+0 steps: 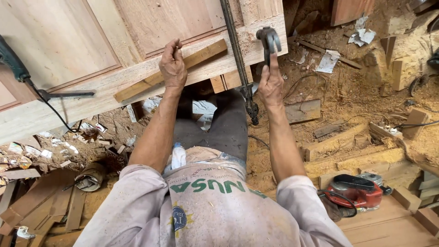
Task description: Hammering wooden pegs into a door frame to secure joints, including some drilling and clamp adjustment.
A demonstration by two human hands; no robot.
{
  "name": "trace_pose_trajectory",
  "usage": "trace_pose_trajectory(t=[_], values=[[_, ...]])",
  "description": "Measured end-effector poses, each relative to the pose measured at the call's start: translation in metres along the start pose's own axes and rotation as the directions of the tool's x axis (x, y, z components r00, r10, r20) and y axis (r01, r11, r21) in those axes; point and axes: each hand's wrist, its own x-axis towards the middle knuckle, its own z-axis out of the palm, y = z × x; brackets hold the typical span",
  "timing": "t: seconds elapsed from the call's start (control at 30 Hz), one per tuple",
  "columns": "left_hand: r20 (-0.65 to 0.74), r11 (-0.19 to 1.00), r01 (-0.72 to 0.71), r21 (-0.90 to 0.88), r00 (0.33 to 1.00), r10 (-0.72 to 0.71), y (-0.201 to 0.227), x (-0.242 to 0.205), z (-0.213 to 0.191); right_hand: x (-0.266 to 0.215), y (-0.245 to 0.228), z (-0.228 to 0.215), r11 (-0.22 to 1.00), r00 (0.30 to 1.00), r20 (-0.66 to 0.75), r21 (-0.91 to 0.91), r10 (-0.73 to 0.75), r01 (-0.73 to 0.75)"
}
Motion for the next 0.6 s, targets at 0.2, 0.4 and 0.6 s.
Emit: trace_pose_trajectory(t=[0.2, 0.4, 0.6], values=[[0.072, 0.990, -0.027, -0.136, 0.997, 0.037, 0.014, -0.003, -0.007, 0.038, -0.043, -0.033, 0.985, 0.998, -0.023, 0.159, 0.065, -0.061], [0.054, 1.000, -0.017, 0.021, 0.998, 0.016, 0.006, -0.013, -0.013, 0.058, -0.100, -0.046, 0.924, 0.824, -0.550, 0.228, -0.138, 0.307], [0.130, 0.995, 0.100, -0.031, 0.987, -0.095, 0.013, -0.015, -0.027, -0.002, 0.021, 0.001, 0.995, 0.998, 0.010, -0.077, 0.064, -0.063]])
